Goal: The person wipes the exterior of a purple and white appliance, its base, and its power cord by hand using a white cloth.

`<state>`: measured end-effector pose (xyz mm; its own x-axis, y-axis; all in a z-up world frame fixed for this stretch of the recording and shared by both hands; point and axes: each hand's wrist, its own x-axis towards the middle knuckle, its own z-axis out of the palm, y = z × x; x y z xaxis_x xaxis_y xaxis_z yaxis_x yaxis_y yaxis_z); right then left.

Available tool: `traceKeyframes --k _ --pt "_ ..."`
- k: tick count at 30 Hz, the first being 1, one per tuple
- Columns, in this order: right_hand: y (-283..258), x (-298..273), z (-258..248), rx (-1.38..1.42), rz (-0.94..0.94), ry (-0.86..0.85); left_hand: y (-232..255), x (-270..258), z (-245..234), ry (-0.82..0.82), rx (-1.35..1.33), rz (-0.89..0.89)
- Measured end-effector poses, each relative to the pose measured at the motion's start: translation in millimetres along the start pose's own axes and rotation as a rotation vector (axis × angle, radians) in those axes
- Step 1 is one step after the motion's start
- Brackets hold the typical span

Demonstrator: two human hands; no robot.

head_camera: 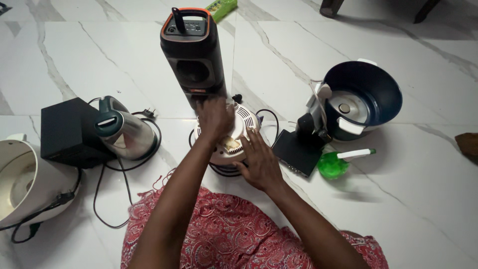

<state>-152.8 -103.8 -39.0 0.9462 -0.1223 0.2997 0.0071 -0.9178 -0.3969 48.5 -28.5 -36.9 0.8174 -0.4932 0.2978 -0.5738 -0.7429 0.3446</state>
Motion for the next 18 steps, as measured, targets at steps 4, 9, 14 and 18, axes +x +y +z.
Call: traceKeyframes --k 4,9,14,18 --pt "-1 2 1 -0.006 0.027 -0.074 2 -23 16 0.066 -0.033 0.051" --pt "2 -2 2 0.018 -0.006 0.045 31 -42 9 -0.073 0.244 0.173" --pt "-2 1 0 -0.004 0.008 -0.014 37 -42 -20 -0.227 0.150 0.176" --pt "-4 0 -1 -0.061 -0.020 0.005 14 -39 -31 -0.298 0.157 0.227"
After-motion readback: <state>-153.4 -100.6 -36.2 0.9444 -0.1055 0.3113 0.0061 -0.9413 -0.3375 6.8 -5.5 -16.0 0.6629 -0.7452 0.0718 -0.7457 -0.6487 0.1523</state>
